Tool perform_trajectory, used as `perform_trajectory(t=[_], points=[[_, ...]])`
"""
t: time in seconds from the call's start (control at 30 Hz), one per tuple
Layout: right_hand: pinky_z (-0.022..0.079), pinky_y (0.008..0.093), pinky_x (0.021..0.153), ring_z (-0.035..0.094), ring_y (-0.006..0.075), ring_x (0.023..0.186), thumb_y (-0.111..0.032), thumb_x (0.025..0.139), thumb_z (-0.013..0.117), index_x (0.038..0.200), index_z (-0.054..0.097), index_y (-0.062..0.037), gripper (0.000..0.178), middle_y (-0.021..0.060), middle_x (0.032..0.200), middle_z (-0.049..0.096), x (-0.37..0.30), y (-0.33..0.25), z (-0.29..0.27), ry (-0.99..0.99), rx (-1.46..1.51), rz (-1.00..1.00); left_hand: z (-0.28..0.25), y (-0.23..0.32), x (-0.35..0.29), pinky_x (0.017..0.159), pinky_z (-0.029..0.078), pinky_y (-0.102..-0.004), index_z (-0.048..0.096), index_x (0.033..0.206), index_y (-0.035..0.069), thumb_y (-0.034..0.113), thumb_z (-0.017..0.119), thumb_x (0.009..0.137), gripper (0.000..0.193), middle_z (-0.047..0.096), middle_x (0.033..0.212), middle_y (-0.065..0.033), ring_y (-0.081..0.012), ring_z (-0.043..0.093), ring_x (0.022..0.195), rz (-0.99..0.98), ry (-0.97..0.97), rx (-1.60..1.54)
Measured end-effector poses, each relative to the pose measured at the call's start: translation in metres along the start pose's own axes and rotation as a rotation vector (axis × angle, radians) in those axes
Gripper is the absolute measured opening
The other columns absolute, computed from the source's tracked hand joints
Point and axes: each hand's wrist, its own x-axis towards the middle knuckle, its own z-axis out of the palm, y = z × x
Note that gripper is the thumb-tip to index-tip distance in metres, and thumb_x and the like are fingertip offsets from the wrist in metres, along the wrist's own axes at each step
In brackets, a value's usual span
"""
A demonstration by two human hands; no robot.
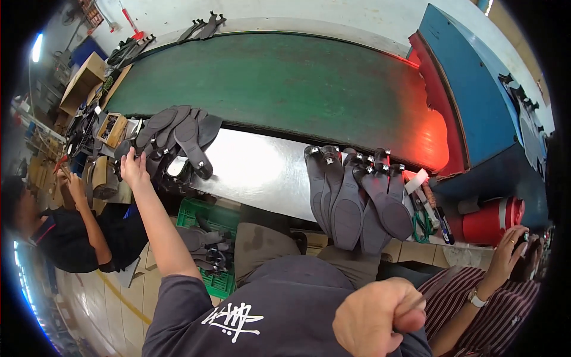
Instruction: Manually threading straps and attaching buckles to shoe components on an assembly line.
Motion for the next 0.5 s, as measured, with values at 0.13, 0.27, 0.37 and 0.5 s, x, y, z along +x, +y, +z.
perform_trajectory(t=[0.13, 0.27, 0.37, 0.5], points=[[0.036, 0.0288, 0.035, 0.047, 0.014, 0.037, -0.032, 0.098, 0.051, 0.108, 0.056, 0.0224, 0.056, 0.0047, 0.054, 0.054, -0.013, 0.01, 0.012, 0.102, -0.239, -0.195, 0.031, 0.028, -0.093, 0.103, 0.039, -0.0461, 0.022, 0.147, 0.002, 0.024, 0.071, 0.085, 0.082, 0.032, 0.143, -0.0273, -0.0343, 0.04, 0.129, 0.154, -0.143, 0.331], [0.035, 0.0288, 0.036, 0.048, 0.0183, 0.039, -0.03, 0.098, 0.05, 0.101, 0.06, 0.0171, 0.049, 0.0117, 0.06, 0.057, -0.025, 0.01, 0.01, 0.076, -0.395, -0.282, 0.046, 0.025, -0.153, 0.112, 0.022, -0.0466, 0.026, 0.146, 0.003, 0.03, 0.072, 0.083, 0.083, 0.025, 0.149, -0.0282, -0.039, 0.021, 0.14, 0.807, 0.015, 0.88], [0.027, 0.0257, 0.034, 0.039, 0.0109, 0.034, -0.044, 0.1, 0.041, 0.084, 0.058, 0.0092, 0.058, -0.0027, 0.047, 0.045, -0.049, 0.028, 0.007, 0.182, -0.588, -0.468, 0.065, 0.02, -0.181, 0.11, 0.027, -0.0411, 0.034, 0.142, 0.002, 0.026, 0.07, 0.084, 0.072, 0.031, 0.148, -0.0249, -0.0339, 0.029, 0.138, 0.815, -0.042, 0.716], [0.036, 0.0245, 0.047, 0.049, 0.0043, 0.055, -0.015, 0.092, 0.059, 0.103, 0.064, 0.0027, 0.021, 0.0014, 0.063, 0.052, -0.089, -0.038, -0.039, 1.585, -1.527, -0.309, 0.085, -0.014, -0.266, 0.096, 0.042, -0.0278, 0.056, 0.126, 0.0, 0.013, 0.065, 0.089, 0.041, 0.059, 0.127, -0.0106, -0.016, 0.057, 0.11, 0.248, -0.794, 0.31]])
